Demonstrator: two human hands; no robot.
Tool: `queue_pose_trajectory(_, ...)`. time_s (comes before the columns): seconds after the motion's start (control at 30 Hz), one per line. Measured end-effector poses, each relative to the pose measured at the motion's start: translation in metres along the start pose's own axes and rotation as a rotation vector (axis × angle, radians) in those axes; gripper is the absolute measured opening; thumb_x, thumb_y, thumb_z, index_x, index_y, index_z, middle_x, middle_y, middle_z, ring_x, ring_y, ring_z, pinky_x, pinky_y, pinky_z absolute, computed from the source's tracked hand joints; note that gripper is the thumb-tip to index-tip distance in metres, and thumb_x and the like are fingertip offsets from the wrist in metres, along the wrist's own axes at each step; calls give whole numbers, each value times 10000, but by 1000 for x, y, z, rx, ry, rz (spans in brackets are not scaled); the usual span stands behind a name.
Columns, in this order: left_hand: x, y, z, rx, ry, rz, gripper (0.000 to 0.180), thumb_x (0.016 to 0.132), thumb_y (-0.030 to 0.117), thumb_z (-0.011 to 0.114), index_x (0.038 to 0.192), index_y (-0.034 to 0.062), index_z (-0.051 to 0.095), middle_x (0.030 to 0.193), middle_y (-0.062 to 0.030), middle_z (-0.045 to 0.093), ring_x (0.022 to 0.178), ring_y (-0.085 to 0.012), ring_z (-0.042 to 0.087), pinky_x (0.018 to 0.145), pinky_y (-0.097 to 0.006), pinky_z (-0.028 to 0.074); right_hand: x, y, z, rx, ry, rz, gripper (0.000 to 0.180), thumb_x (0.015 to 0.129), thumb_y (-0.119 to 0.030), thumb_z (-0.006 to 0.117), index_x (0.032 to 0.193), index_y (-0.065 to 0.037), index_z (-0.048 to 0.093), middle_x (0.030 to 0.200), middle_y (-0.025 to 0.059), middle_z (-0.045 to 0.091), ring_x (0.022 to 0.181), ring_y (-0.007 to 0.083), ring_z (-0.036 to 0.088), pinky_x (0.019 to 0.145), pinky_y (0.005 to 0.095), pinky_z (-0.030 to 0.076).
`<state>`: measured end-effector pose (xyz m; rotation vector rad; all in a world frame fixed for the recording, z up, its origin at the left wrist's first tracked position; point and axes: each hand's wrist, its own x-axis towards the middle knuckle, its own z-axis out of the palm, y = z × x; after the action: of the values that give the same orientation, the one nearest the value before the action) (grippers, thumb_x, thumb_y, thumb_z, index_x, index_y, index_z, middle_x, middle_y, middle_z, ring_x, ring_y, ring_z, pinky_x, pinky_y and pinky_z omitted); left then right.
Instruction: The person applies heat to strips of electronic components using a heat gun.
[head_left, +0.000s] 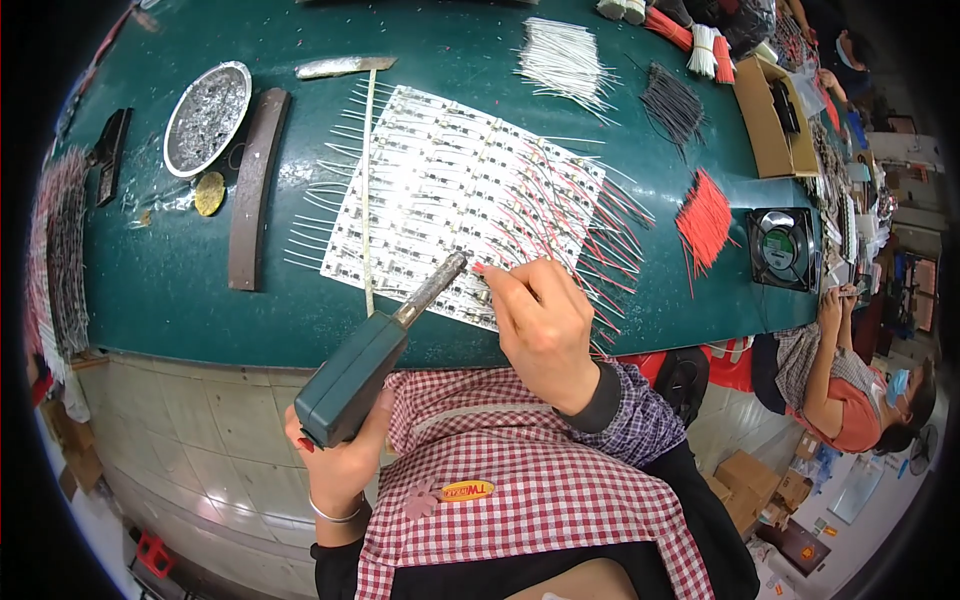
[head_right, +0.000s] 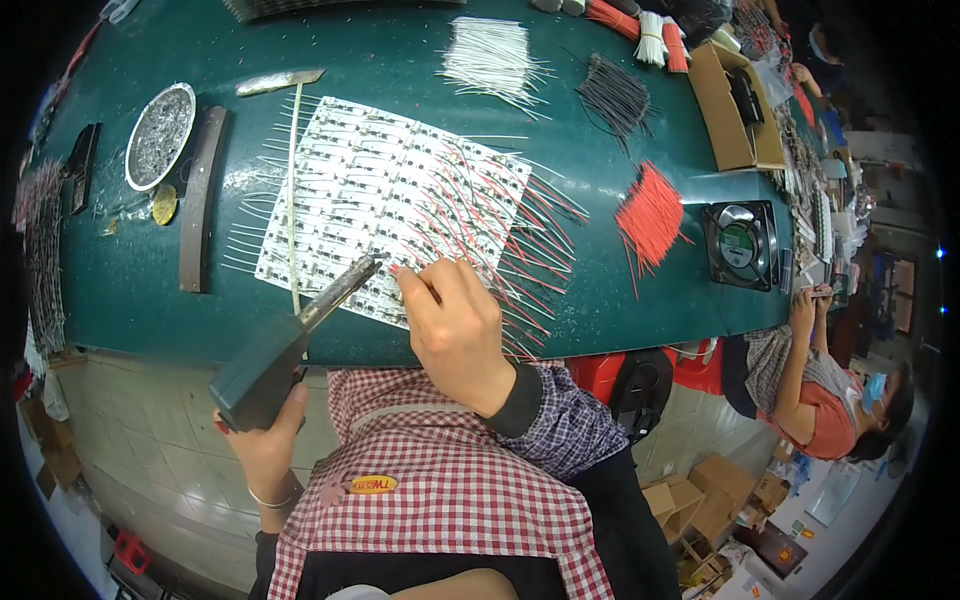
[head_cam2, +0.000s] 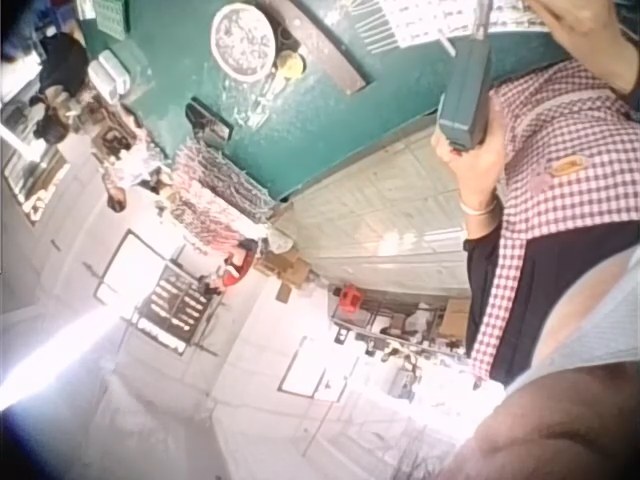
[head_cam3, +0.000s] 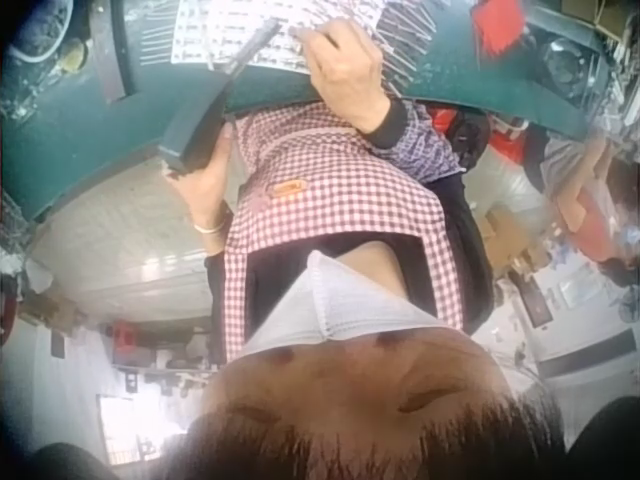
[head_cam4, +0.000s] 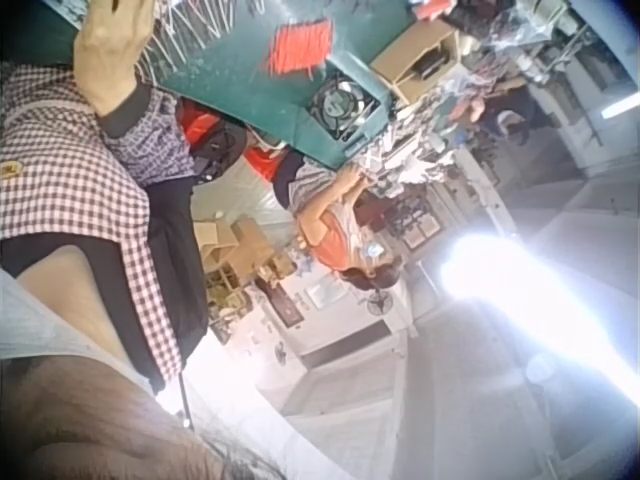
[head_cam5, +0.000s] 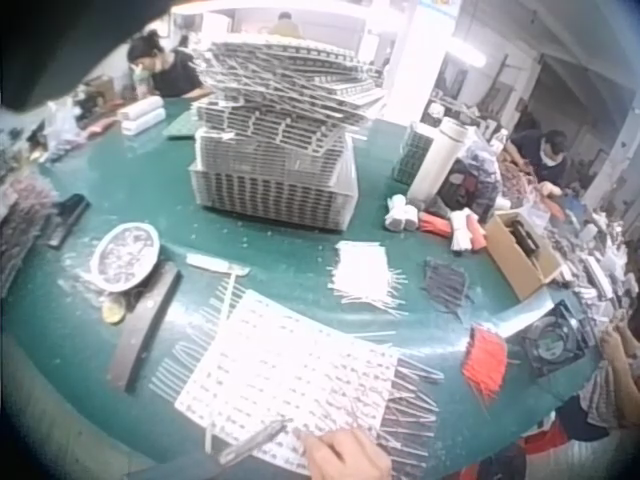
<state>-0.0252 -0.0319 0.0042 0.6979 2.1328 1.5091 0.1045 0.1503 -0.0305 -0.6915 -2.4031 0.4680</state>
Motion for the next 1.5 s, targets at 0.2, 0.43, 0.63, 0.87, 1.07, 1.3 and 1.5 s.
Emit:
queue_pose_trajectory(0.2,1,-2,0,-15,-17,9,194,726,16,772,904,-27,706,767,-76,711,604,-130,639,577,-263,484,-1,-1,1,-2,6,10,192,775,33,704,964,10,681,782,74,519,684,220,534,564,337,447)
queue_pose_trajectory(0.43,0,1,0,-13,-2,-50,170,735,45,789,877,-19,722,743,-72,709,590,-137,635,564,-267,478,-1,1,-2,-26,-64,25,224,766,36,674,990,18,670,849,80,546,746,230,564,598,343,476)
queue_pose_trajectory(0.63,0,1,0,6,5,-49,180,736,59,799,883,-15,725,748,-77,715,595,-140,641,570,-269,481,3,-2,-9,-83,-125,1,224,762,5,673,986,11,672,861,81,563,761,231,572,611,334,488)
queue_pose_trajectory(0.87,-1,1,-1,-2,-5,-65,181,733,36,787,891,-20,718,769,-86,720,607,-141,650,583,-274,492,1,0,-6,-55,-96,-7,217,762,14,666,978,0,671,856,77,565,748,231,570,608,334,482)
queue_pose_trajectory(1.07,-1,0,-1,-19,-37,-62,193,718,-12,773,898,-35,707,806,-85,725,669,-130,668,638,-261,511,0,-1,-5,-36,-91,2,218,761,23,664,978,3,670,839,77,555,742,233,567,602,339,477)
queue_pose_trajectory(1.3,2,3,-1,-41,-68,-105,187,729,-18,765,902,-41,700,831,-95,723,680,-137,668,646,-255,509,2,-1,-5,-38,-87,-19,219,749,41,666,968,37,671,825,94,543,735,238,568,593,342,476)
queue_pose_trajectory(1.5,4,4,-2,-20,-94,-87,175,744,-1,759,904,-40,701,823,-95,720,659,-140,664,622,-259,500,3,-2,-5,-52,-97,-22,219,751,39,665,971,44,671,827,93,539,743,234,568,594,336,476)
